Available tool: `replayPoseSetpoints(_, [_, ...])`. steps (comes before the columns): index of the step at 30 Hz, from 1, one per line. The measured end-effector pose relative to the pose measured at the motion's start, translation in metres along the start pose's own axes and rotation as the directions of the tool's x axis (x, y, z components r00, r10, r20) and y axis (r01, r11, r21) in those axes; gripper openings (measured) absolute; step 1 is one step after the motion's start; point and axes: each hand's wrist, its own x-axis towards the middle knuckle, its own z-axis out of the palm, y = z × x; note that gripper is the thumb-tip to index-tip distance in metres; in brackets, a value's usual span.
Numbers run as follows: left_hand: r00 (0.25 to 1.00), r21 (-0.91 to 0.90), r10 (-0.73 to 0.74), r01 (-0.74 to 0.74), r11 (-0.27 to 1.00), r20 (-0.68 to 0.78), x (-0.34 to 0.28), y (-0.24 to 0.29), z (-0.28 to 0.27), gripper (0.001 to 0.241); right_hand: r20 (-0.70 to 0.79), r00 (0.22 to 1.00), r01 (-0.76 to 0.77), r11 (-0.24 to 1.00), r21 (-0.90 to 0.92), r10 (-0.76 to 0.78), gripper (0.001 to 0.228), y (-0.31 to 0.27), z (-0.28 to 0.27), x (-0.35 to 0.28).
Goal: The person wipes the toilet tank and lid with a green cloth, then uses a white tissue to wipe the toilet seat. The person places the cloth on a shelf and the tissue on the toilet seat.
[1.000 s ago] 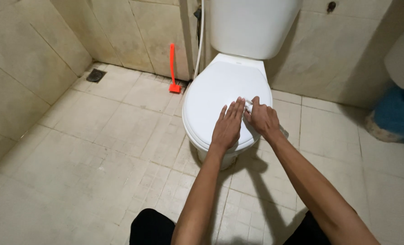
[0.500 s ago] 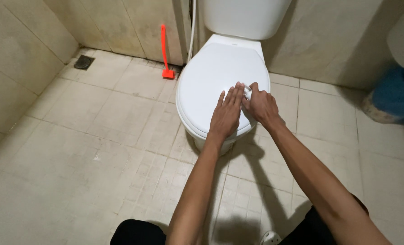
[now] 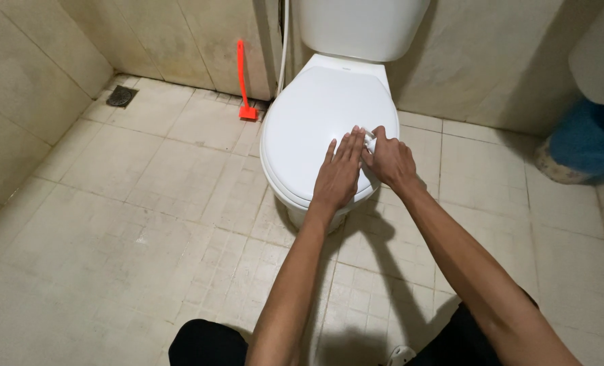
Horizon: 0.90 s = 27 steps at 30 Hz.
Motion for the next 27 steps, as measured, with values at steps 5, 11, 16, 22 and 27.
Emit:
replayPoseSetpoints(5, [1.0, 0.028, -0.006, 0.006, 1.0, 0.005, -0.001, -0.002, -0.008, 0.072, 0.013, 1.0, 0.009, 1.0, -0.028, -0.008, 0.043, 0.003, 0.005, 0.007])
replayPoseSetpoints(11, [1.0, 0.016, -0.025, 0.025, 1.0, 0.004, -0.007, -0.008, -0.022, 0.074, 0.078, 0.997, -0.021, 0.999, -0.03, 0.024, 0.041, -0.017, -0.002, 0.01])
replayPoseSetpoints(16, [0.999, 0.061, -0.01, 0.012, 0.998, -0.037, -0.012, -0.02, -0.026, 0.075, 0.056, 0.998, 0.011, 1.0, -0.007, -0.011, 0.041, -0.034, -0.004, 0.01])
replayPoseSetpoints(22, [0.998, 0.04, -0.032, 0.035, 0.999, -0.055, -0.022, -0.03, -0.032, 0.076, 0.071, 0.996, 0.054, 0.998, 0.03, -0.056, 0.044, -0.044, 0.007, 0.014])
replayPoseSetpoints(27, [0.997, 0.078, -0.055, 0.059, 0.995, -0.057, -0.03, -0.038, -0.039, 0.078, 0.035, 0.995, 0.096, 0.995, 0.006, -0.096, 0.043, -0.056, 0.009, 0.014])
